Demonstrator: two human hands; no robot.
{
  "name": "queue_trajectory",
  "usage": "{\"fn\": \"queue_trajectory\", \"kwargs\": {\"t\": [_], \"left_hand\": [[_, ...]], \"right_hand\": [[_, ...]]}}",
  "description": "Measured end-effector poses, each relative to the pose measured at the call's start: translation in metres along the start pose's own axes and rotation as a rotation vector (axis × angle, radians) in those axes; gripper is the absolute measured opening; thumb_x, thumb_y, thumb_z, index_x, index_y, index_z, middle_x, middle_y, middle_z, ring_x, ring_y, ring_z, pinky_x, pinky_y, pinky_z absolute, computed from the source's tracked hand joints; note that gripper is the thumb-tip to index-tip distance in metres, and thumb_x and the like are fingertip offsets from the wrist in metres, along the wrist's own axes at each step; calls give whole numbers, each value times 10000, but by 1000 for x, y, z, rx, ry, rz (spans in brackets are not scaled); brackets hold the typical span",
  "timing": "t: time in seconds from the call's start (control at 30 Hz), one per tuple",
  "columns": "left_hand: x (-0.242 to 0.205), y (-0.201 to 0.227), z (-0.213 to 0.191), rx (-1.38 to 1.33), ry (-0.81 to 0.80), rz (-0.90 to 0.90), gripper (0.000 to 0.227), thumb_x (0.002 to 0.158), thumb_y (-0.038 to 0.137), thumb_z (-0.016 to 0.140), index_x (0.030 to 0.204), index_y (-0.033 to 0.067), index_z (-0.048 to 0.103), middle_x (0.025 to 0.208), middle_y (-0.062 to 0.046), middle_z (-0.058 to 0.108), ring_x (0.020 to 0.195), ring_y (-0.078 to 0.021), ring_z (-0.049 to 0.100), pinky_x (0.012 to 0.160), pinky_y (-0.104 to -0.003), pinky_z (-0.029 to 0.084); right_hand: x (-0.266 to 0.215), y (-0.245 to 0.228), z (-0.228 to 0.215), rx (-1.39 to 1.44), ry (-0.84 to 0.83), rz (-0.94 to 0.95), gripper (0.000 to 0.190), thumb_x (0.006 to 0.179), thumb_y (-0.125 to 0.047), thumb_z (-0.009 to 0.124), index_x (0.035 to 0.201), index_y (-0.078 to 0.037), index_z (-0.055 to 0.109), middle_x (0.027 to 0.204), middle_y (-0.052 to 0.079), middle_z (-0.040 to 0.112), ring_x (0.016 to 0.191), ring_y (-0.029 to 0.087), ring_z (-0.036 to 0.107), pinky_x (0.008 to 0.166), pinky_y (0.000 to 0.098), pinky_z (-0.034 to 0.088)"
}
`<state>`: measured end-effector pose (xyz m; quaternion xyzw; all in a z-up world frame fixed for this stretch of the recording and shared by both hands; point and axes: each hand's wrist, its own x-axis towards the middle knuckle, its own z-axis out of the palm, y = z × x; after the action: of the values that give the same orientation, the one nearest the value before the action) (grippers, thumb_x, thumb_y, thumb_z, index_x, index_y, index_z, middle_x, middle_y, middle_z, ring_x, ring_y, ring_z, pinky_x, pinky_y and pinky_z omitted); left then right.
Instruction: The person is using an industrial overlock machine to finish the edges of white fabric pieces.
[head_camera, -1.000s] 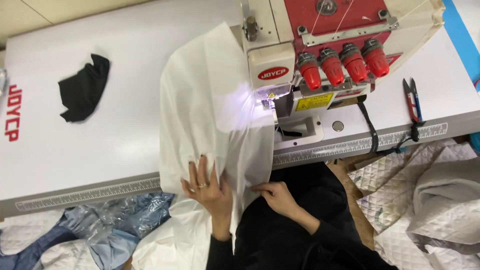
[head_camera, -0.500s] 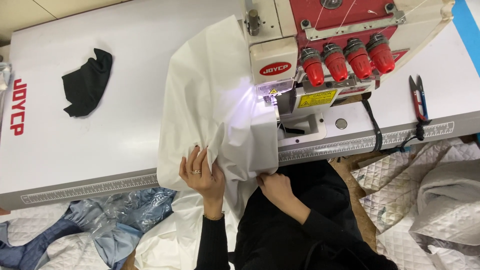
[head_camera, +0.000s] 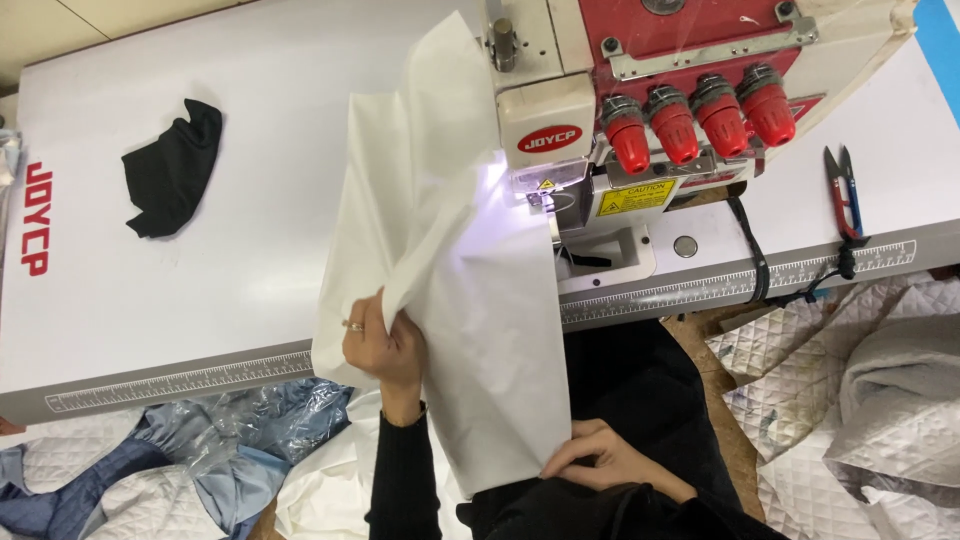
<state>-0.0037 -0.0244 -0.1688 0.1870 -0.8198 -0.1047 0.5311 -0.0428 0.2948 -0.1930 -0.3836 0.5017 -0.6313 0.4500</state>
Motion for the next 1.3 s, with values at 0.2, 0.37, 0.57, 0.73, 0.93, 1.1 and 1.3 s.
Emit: {"fn": "queue_trajectory", "kwargs": {"t": [0.2, 0.37, 0.57, 0.73, 0.93, 1.1, 1.3], "left_hand": [[39, 3, 13, 5, -19, -44, 127, 998, -85, 618, 1049, 0, 698, 751, -118, 566, 585, -249, 499, 529, -343, 309], [79, 9, 25, -2, -19, 59, 122, 1055, 37, 626, 989, -54, 674, 697, -100, 507, 551, -223, 406, 492, -344, 270], [103, -15, 46, -19, -30, 40, 95, 1000, -84, 631, 919, -39, 606, 685, -85, 415, 575, -228, 338, 533, -349, 271], [140, -29, 64, -54, 51, 78, 53, 986, -42, 648, 945, -13, 665, 683, -89, 503, 610, -298, 522, 567, -363, 414], [179, -44, 76, -8, 51, 110, 126, 993, -60, 631, 1079, 9, 693, 781, -51, 624, 645, -240, 539, 612, -353, 419], [210, -50, 84, 22, 50, 186, 91, 1019, -23, 630, 1100, -4, 668, 800, -65, 634, 667, -244, 567, 601, -360, 446], [233, -77, 105, 157, 78, 213, 181, 965, 16, 709, 1140, 46, 671, 739, -34, 500, 619, -232, 462, 545, -358, 405]], "right_hand": [[3, 12, -7, 51, 114, -80, 101, 903, -22, 767, 967, -74, 825, 1062, 111, 694, 971, 226, 683, 844, 323, 563], [21, 7, -18, -18, 247, -162, 167, 876, 52, 741, 982, -49, 820, 885, 92, 713, 781, 173, 683, 696, 241, 559], [44, 6, -32, 5, 274, -135, 160, 844, 38, 769, 977, -43, 806, 855, 114, 761, 755, 188, 745, 682, 250, 618], [75, -10, -30, 124, 229, -235, 159, 813, 67, 789, 961, 11, 802, 832, 160, 782, 749, 194, 727, 661, 293, 588], [86, -23, -24, 152, 134, -199, 142, 868, 55, 767, 991, -15, 782, 912, 146, 796, 833, 215, 795, 772, 260, 681], [84, -16, -21, 117, 163, -176, 146, 848, 50, 782, 959, -44, 797, 893, 102, 804, 818, 179, 790, 729, 222, 663], [93, -17, -32, 155, 281, -265, 135, 878, 9, 774, 1006, -32, 779, 894, 120, 773, 802, 187, 759, 733, 242, 653]]}}
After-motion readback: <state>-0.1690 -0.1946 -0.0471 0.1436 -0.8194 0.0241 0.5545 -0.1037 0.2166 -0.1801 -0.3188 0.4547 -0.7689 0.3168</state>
